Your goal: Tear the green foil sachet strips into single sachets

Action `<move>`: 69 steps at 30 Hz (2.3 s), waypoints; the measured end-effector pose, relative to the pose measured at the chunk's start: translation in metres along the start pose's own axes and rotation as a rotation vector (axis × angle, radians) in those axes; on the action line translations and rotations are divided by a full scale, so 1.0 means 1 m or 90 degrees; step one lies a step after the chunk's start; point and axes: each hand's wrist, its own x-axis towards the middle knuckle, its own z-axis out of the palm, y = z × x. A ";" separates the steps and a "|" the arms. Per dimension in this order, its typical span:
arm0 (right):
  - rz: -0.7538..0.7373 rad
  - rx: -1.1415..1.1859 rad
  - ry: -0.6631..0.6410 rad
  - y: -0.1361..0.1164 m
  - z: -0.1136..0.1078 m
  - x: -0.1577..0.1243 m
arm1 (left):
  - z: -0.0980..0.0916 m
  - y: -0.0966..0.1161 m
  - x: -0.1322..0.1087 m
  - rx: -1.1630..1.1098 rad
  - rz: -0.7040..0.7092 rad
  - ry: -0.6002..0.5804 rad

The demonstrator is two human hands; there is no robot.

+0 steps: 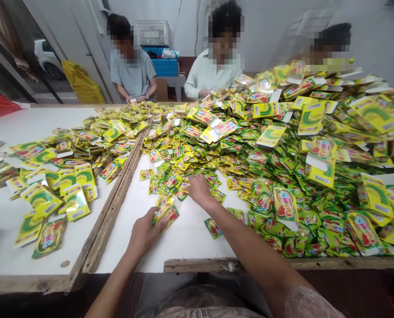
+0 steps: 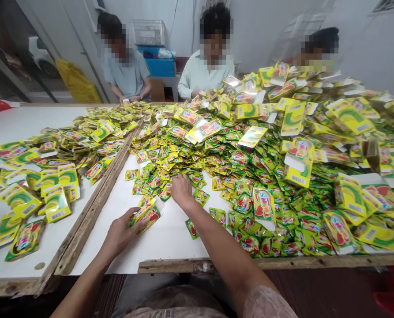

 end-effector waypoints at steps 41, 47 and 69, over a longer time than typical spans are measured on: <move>-0.288 -0.091 -0.122 -0.009 0.000 -0.048 | 0.015 -0.028 -0.007 -0.716 -0.184 0.036; -0.249 -0.050 -0.043 0.001 0.007 -0.049 | 0.013 -0.026 -0.005 -0.671 -0.179 0.077; 0.119 0.659 -0.136 -0.010 0.015 -0.071 | 0.019 -0.007 -0.005 -0.654 -0.075 0.013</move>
